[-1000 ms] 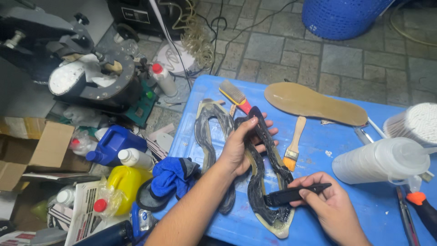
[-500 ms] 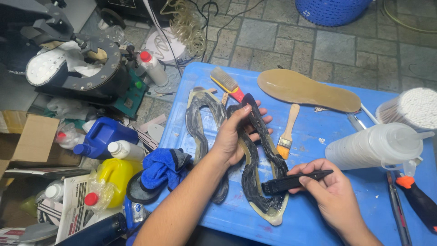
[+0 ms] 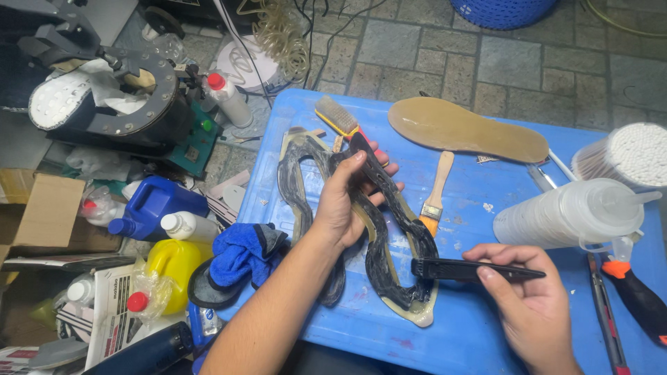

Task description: The person applies a clear liquid adhesive to two black shoe sole components using a squeeze bottle and a small brush. They spread the liquid evenly across the surfaces of the soles, which are placed on a blue workbench. The person handles the components one at a time, ensuring full coverage before setting them down.

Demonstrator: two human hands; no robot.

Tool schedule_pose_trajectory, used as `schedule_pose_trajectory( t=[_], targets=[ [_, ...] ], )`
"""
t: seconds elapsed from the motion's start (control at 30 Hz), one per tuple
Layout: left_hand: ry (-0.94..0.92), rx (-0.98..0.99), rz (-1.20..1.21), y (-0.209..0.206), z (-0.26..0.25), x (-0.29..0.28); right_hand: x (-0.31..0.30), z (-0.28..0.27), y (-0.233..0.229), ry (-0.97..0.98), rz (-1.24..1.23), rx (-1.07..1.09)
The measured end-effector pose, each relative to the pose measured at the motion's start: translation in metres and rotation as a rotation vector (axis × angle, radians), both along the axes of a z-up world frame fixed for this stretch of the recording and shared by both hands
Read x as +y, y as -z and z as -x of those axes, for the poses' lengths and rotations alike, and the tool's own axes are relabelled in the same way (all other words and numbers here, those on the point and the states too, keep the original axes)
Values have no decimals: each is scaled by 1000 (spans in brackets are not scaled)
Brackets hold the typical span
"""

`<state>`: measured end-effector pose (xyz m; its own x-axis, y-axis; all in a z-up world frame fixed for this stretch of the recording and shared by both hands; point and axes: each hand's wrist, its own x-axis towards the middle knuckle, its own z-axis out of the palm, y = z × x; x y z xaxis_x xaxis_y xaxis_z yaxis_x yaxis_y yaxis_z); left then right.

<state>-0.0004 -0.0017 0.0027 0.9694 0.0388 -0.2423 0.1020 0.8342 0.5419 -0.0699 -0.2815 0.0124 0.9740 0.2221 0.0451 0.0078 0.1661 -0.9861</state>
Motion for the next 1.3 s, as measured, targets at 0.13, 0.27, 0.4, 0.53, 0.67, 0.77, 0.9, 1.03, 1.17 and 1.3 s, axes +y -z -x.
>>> schedule_pose_trajectory(
  t=[0.13, 0.27, 0.4, 0.53, 0.67, 0.77, 0.9, 1.03, 1.17, 1.3],
  targets=[
    [23, 14, -7, 1, 0, -3, 17, -8, 3, -51, -24, 68],
    [33, 13, 3, 1, 0, -2, 26, -19, 7, -100, -22, 136],
    [44, 0, 11, 2, -1, -2, 28, -21, 9, -61, 16, 101],
    [47, -14, 3, 2, 0, -1, 30, -21, 9, -77, -31, 124],
    [33, 5, 21, 1, 0, -2, 27, -16, 6, -14, 42, 78],
    [-17, 11, 48, -3, 3, 0, 15, -14, 0, 90, -52, 47],
    [-155, 46, 73, -18, 6, 4, 0, 6, -1, 154, -227, 92],
    [-343, 8, 42, -33, 23, -4, -15, 23, 13, 159, -347, 105],
    [-575, -28, -15, -43, 58, -21, -32, 25, 31, 128, -502, 163],
    [-672, -134, -114, -40, 105, -41, -46, 27, 53, 165, -528, 247]
  ],
)
